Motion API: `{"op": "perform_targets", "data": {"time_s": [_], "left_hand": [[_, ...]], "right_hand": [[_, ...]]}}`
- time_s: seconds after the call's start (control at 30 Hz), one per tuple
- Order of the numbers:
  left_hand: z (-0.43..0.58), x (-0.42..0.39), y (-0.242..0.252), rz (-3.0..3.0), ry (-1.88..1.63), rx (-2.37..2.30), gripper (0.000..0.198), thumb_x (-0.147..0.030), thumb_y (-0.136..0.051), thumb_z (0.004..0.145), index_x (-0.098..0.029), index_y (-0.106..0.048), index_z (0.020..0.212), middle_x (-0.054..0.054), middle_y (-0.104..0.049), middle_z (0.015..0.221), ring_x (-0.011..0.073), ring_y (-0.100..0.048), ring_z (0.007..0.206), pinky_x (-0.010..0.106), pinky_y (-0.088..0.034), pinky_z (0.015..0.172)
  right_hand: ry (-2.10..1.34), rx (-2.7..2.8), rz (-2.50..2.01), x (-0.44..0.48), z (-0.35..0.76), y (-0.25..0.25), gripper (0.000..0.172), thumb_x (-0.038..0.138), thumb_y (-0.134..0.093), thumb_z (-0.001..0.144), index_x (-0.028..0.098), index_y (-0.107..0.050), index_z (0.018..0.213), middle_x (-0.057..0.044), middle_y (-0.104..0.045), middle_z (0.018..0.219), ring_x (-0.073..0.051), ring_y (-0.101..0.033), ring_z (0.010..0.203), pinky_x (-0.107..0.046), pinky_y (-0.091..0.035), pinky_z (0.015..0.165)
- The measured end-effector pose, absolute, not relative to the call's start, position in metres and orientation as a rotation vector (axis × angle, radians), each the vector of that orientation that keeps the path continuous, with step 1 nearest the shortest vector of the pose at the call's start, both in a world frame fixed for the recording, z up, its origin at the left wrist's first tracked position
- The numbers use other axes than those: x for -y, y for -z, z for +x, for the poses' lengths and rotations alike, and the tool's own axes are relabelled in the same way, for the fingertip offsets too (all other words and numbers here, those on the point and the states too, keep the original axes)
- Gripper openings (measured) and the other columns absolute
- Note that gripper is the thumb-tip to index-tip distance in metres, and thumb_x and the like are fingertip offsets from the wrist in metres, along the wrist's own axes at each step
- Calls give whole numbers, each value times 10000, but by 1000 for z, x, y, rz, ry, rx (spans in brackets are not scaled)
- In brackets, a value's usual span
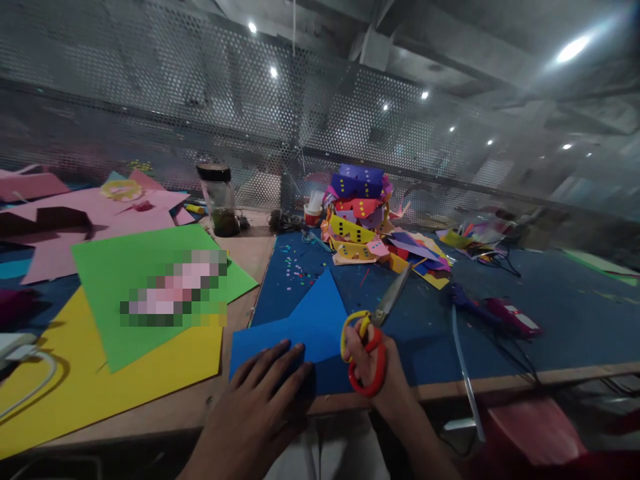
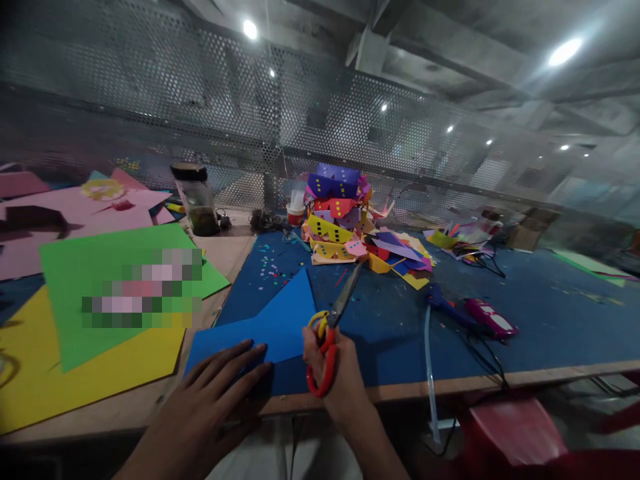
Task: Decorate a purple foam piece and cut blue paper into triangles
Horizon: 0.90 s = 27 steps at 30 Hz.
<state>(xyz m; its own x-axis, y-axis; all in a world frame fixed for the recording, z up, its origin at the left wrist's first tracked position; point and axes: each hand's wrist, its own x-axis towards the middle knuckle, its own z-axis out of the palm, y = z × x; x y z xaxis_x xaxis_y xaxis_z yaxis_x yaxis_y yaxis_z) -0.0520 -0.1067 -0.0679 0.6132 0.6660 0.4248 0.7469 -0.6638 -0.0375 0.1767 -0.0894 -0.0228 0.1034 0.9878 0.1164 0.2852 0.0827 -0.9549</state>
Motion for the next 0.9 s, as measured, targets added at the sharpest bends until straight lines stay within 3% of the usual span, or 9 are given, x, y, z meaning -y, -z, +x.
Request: {"op": "perform_targets", "data": {"time_s": [0.13,0.27,0.4,0.6,0.77,0.9], "left_hand": [[-53,106,65,-2610,555,1142,568,-431,-640,883,-328,-494,1423,20,-538,1501,279,-460,1386,427,-368,1075],[-76,110,67,-2522,555,1175,647,-502,-623,891,-325,-431,1483,18,-512,1524,283,-442,1404,463,-230,1176],[-105,118,71,-2429,620,1241,643,-540,-630,881,-311,-468,1459,19,-546,1493,270,-485,1365,445,-202,1187],[-110,121,76,-2441,648,1250,566,-505,-608,912,-336,-491,1439,-11,-563,1477,260,-517,1339,436,-238,1173],[-110,119,76,-2435,650,1209,528,-451,-595,932,-329,-498,1437,-6,-579,1462,254,-533,1328,421,-258,1160],[-112,119,75,-2429,629,1204,520,-435,-589,932,-315,-503,1431,2,-588,1454,260,-542,1318,426,-300,1130]], "right_hand": [[-888,1507,-1329,91,159,24,346,494,-548,965,197,-555,787,7,-609,697,-122,-561,602,-232,-478,599],[-973,1451,-1361,91,165,21,356,523,-526,972,203,-538,816,27,-593,671,-91,-481,499,-212,-420,496],[-944,1442,-1355,91,170,21,365,526,-531,969,198,-545,810,25,-578,668,-84,-448,477,-206,-392,460],[-1021,1499,-1272,94,142,26,339,516,-559,958,208,-531,819,30,-554,686,-112,-513,592,-223,-439,564],[-1050,1459,-1317,91,142,28,381,556,-548,947,202,-551,805,33,-558,646,-98,-473,500,-216,-403,483],[-1084,1430,-1274,92,133,30,366,558,-560,945,208,-538,842,30,-565,667,-110,-504,549,-212,-406,499]]}}
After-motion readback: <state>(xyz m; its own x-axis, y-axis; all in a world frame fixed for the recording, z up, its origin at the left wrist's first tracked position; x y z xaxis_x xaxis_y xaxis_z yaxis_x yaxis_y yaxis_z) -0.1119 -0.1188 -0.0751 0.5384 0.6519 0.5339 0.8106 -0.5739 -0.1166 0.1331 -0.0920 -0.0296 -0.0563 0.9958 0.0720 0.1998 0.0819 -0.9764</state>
